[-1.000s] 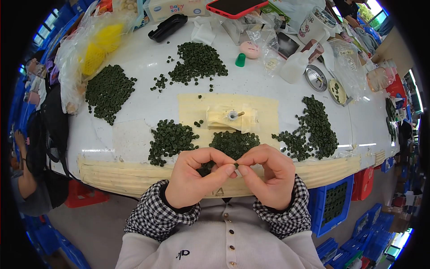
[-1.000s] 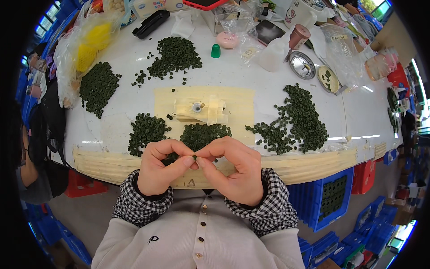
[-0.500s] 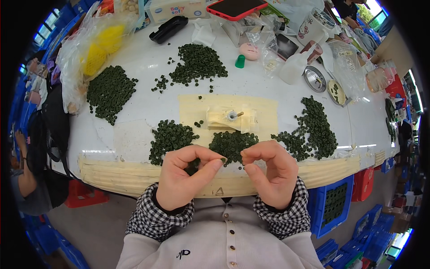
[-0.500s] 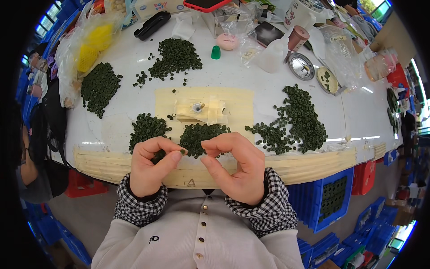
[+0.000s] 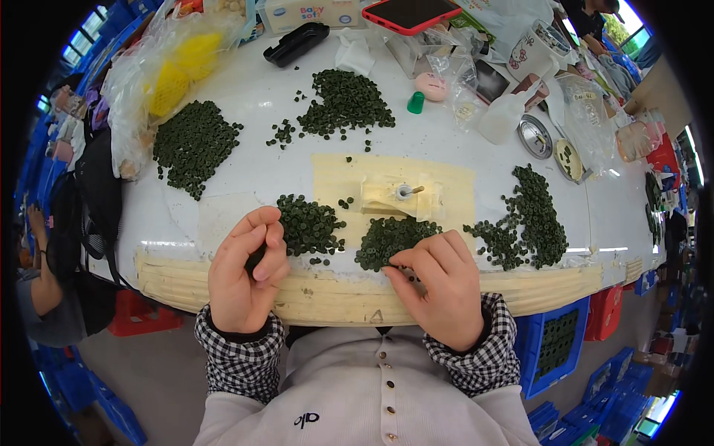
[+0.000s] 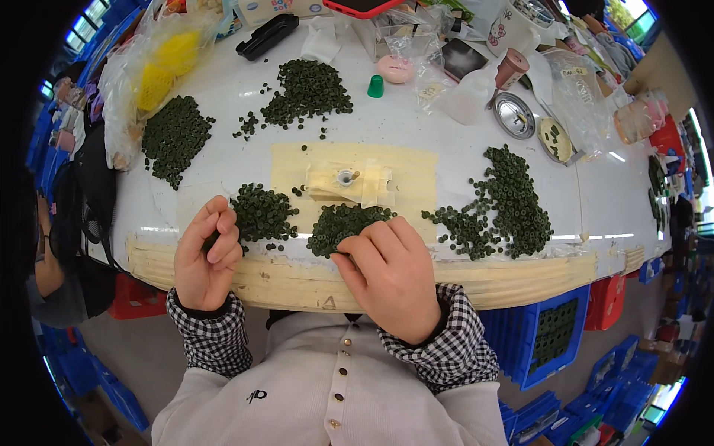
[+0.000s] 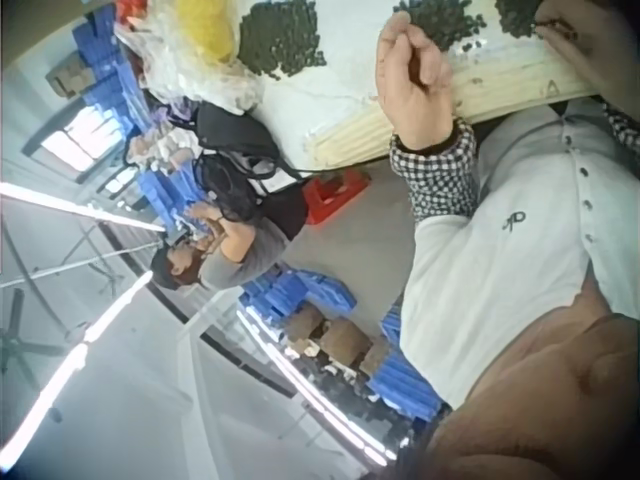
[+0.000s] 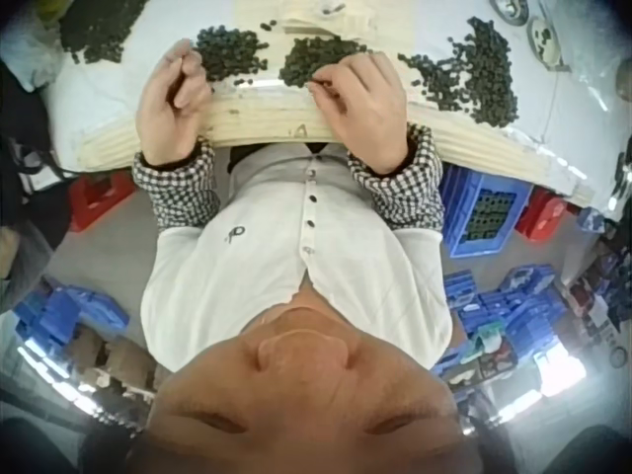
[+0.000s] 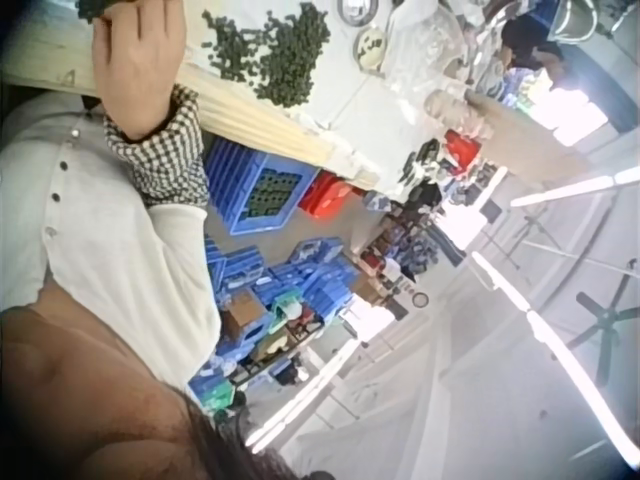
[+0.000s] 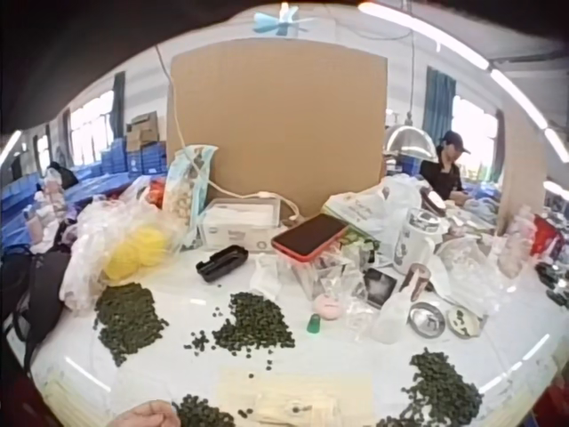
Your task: Manual assembly and sorting of small green plastic toy components at a factory workbench.
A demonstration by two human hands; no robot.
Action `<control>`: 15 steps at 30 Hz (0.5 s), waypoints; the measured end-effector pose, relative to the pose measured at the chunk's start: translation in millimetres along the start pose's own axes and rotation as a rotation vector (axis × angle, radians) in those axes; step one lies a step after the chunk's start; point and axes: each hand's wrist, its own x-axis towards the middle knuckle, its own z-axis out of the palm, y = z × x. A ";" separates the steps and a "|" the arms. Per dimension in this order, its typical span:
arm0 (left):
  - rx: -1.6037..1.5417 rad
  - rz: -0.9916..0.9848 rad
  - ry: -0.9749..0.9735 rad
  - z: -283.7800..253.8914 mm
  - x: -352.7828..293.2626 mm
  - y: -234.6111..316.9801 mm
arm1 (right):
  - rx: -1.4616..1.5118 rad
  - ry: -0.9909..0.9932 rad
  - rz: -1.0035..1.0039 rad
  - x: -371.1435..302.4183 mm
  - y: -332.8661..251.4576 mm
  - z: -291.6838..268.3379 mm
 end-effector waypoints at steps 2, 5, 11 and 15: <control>-0.094 -0.075 -0.018 1.6 0.1 -3.4 | -0.063 0.008 -0.021 -0.7 -0.1 4.2; -0.190 -0.187 -0.133 7.8 -3.1 -8.4 | -0.111 0.006 -0.040 -0.4 -0.4 6.2; -0.108 -0.311 -0.135 28.2 -7.5 -26.6 | -0.042 0.103 -0.021 -1.0 -1.1 3.3; -0.014 -0.402 -0.259 35.2 -11.1 -37.7 | 0.058 0.160 0.050 -3.8 -1.6 -4.5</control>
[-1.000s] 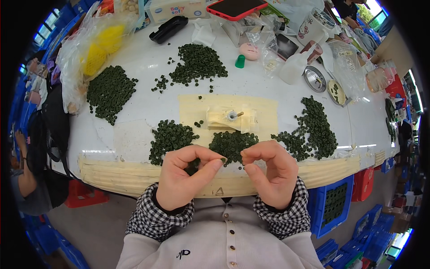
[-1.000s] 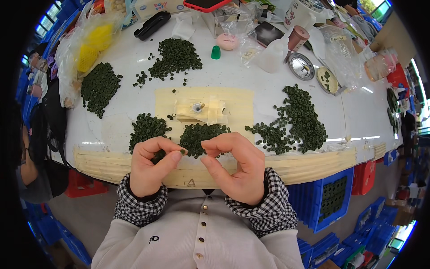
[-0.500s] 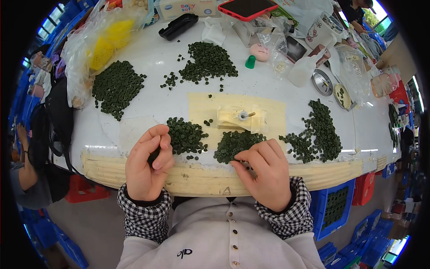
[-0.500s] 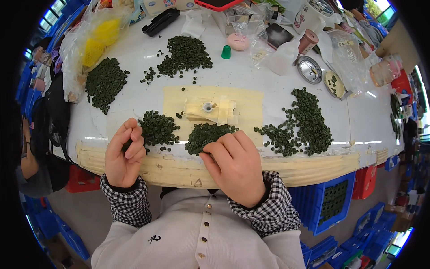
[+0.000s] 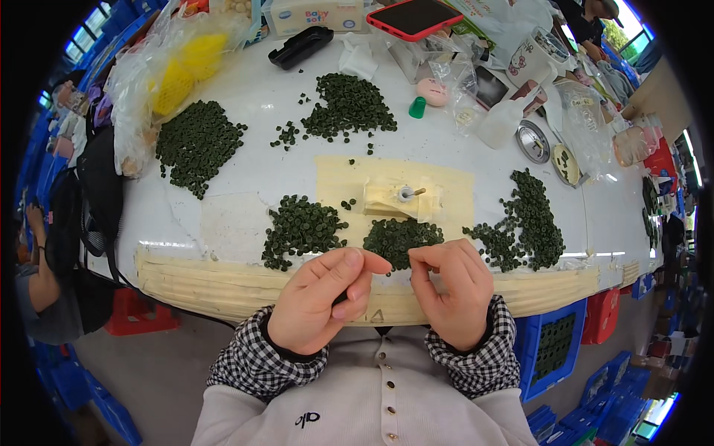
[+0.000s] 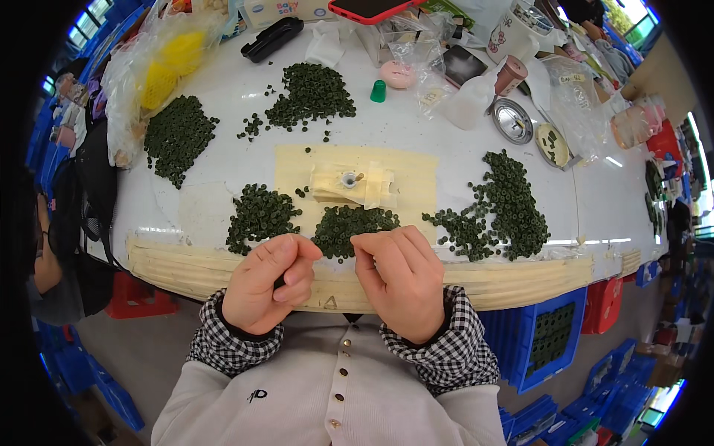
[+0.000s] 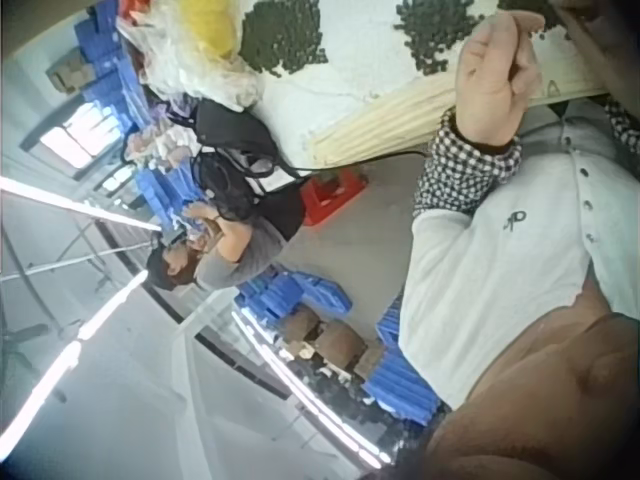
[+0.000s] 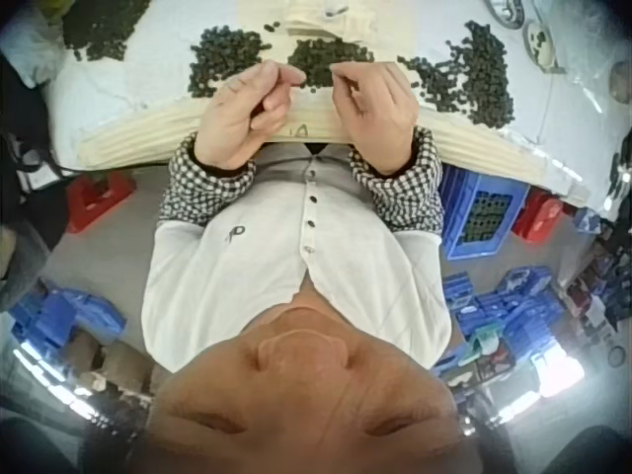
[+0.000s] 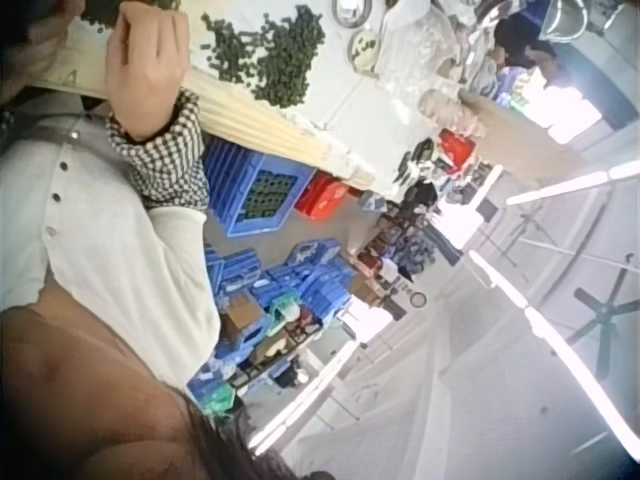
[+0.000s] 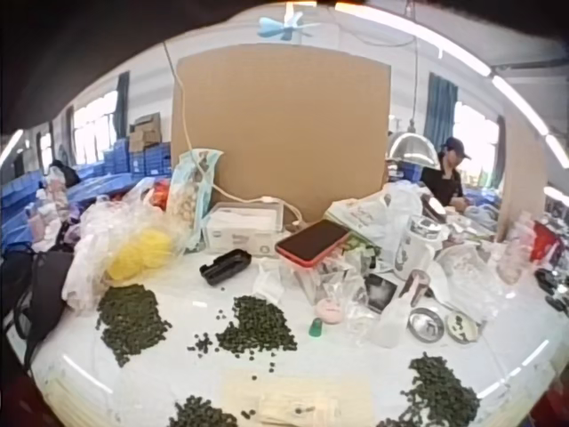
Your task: Manual assembly and sorting of small green plastic toy components at a factory workbench.
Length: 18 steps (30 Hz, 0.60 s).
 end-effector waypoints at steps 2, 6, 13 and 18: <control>0.025 -0.042 -0.018 4.3 3.0 -4.4 | 0.013 0.018 -0.023 1.7 2.3 -2.1; -0.034 -0.068 0.054 10.3 8.4 -7.1 | 0.071 0.031 -0.001 2.1 2.4 -4.7; -0.102 -0.019 -0.113 -9.0 15.1 -14.2 | 0.199 0.042 0.084 0.1 1.6 -8.5; -0.078 -0.023 -0.054 -1.4 18.0 -8.2 | 0.247 0.042 0.123 -1.6 0.9 -10.0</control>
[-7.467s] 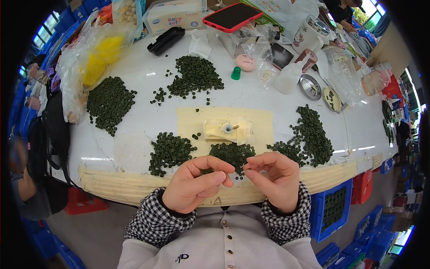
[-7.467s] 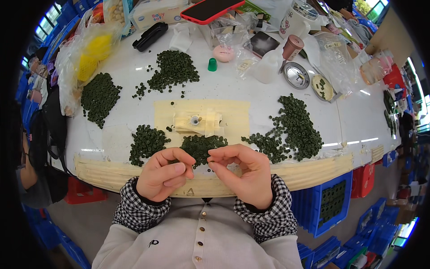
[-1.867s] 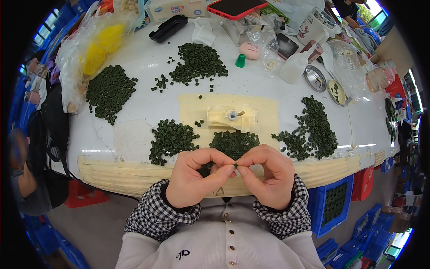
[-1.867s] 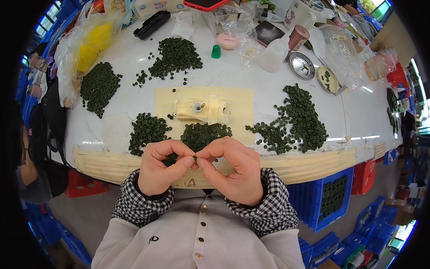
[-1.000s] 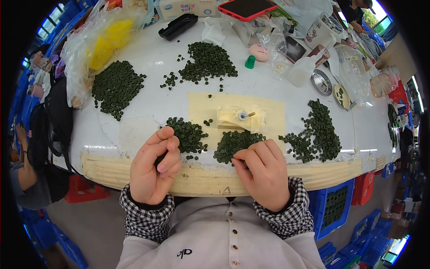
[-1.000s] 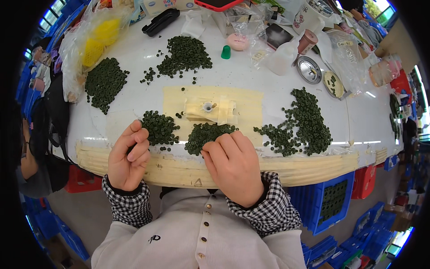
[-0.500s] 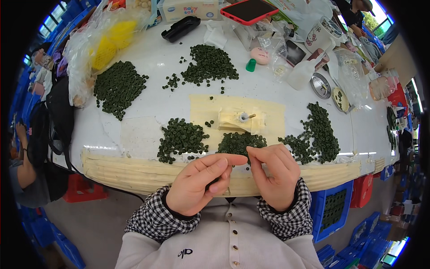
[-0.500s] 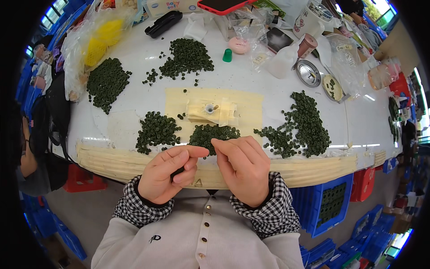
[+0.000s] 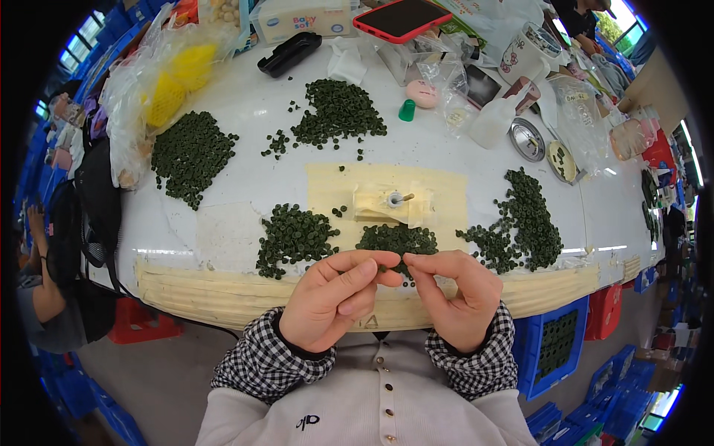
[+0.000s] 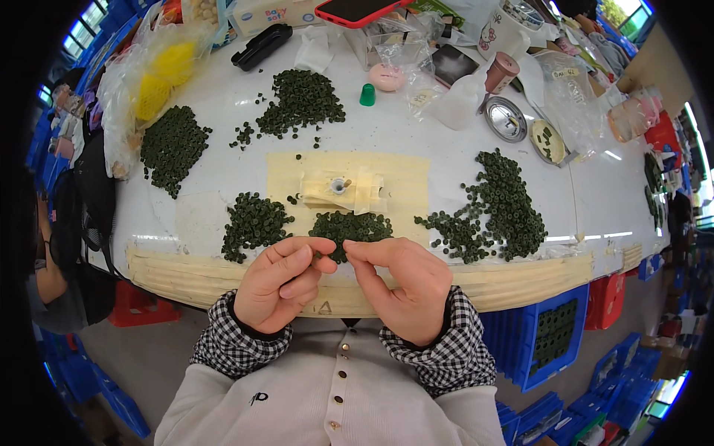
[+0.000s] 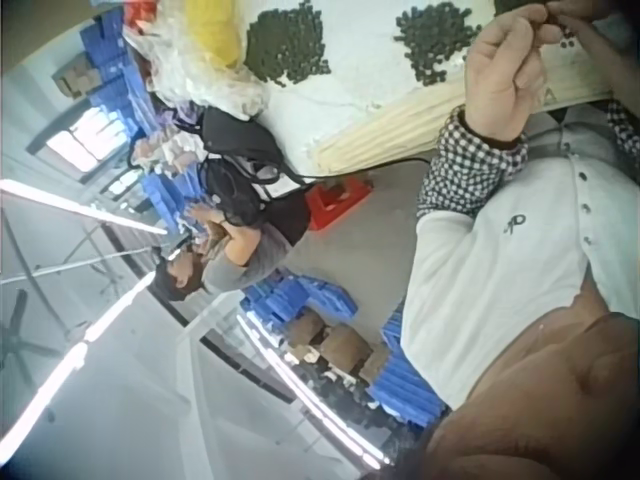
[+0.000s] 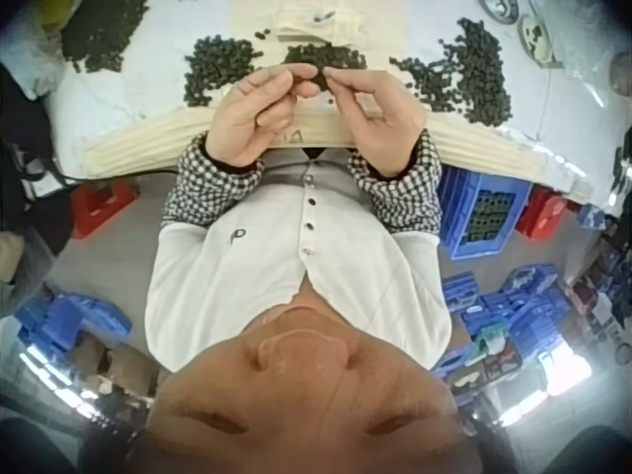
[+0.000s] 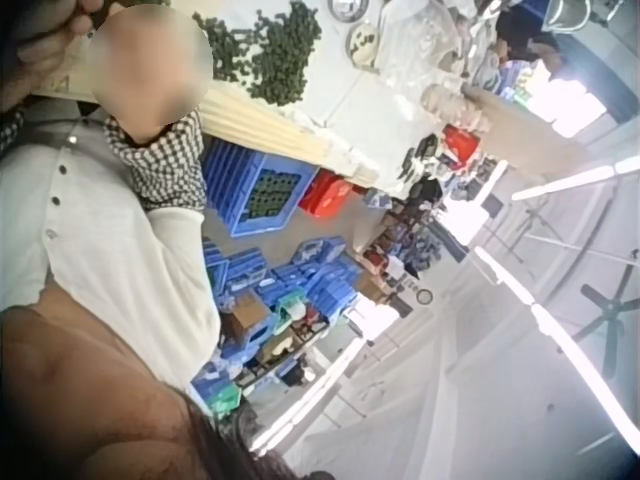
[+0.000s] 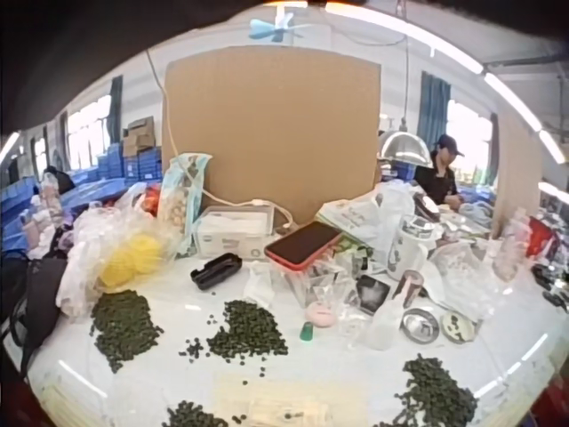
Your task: Manual assembly and sorting of small green plastic toy components at a factory workbench.
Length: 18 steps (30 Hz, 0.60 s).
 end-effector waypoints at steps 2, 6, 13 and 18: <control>0.009 0.009 -0.008 -1.3 -0.1 -0.1 | 0.094 -0.013 0.064 -3.0 2.7 0.1; -0.008 0.007 -0.062 -3.6 -0.2 -0.4 | 0.229 -0.038 0.139 -4.0 2.3 -1.6; 0.094 0.043 0.000 5.2 1.2 -0.7 | 0.400 -0.102 0.179 -1.0 4.8 -1.3; 0.098 0.068 -0.023 1.2 2.6 -3.0 | 0.514 -0.128 0.280 -0.6 4.8 -3.7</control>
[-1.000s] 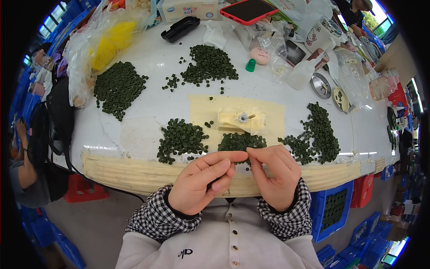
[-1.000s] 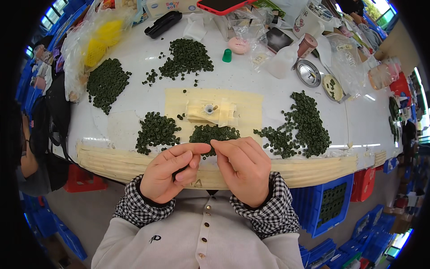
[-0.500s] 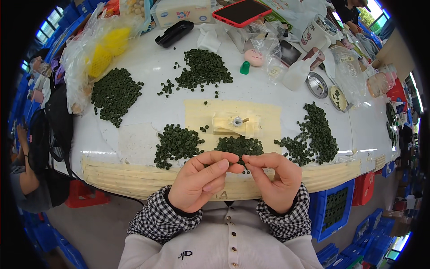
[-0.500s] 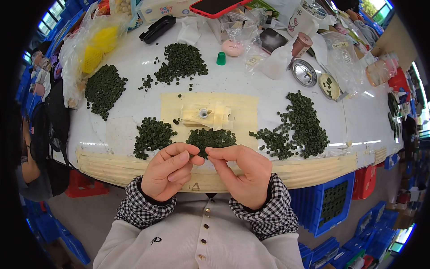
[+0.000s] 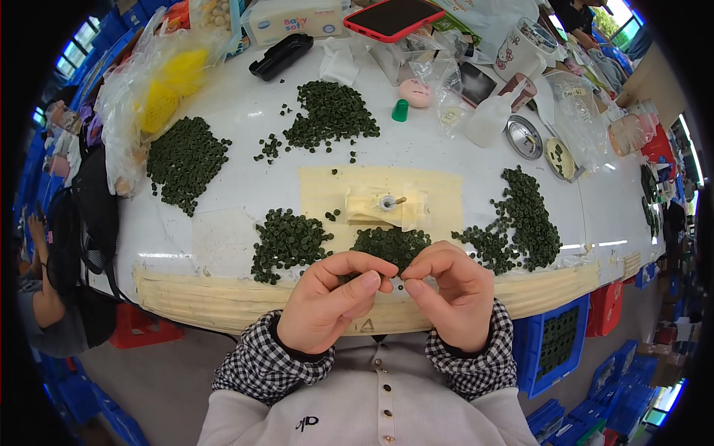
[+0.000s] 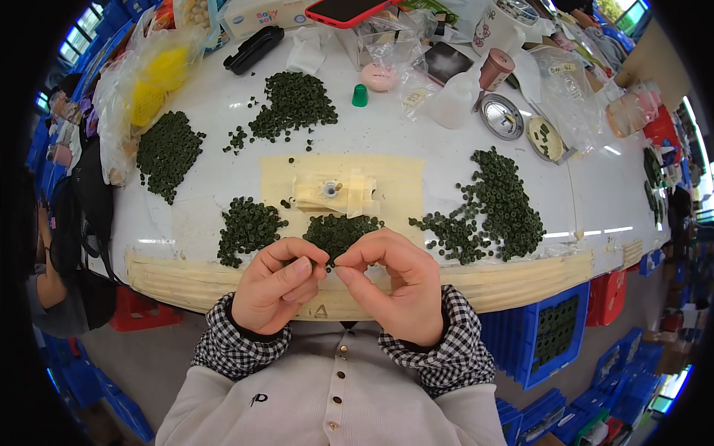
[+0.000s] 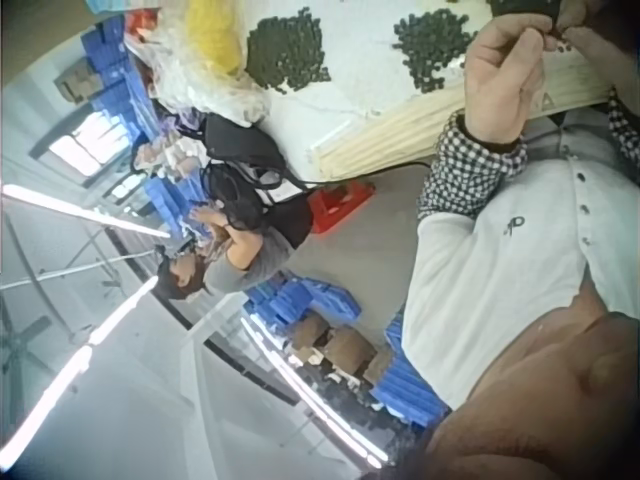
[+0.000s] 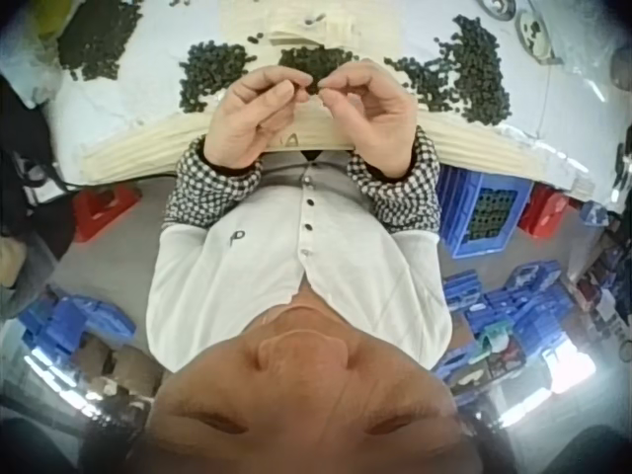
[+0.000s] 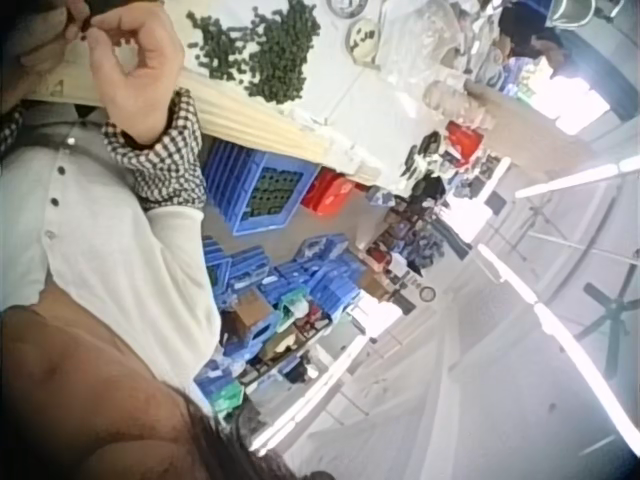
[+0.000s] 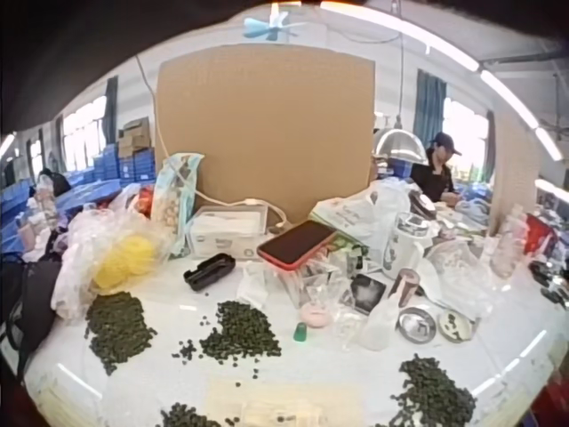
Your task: Manual assembly and sorting of small green plastic toy components at a factory workbench.
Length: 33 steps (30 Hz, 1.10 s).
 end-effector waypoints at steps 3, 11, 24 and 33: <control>0.061 -0.024 0.039 4.9 -0.6 3.4 | 0.025 -0.005 0.004 -0.7 2.4 -1.0; 0.394 0.192 0.145 4.6 1.3 -4.5 | -0.119 -0.004 -0.095 1.3 3.3 0.0; 0.416 0.236 0.229 6.9 2.4 -5.9 | -0.333 0.018 -0.265 1.7 -0.2 3.2; 0.433 0.212 0.115 7.1 3.6 -2.9 | -0.162 -0.064 -0.217 1.0 0.3 -3.7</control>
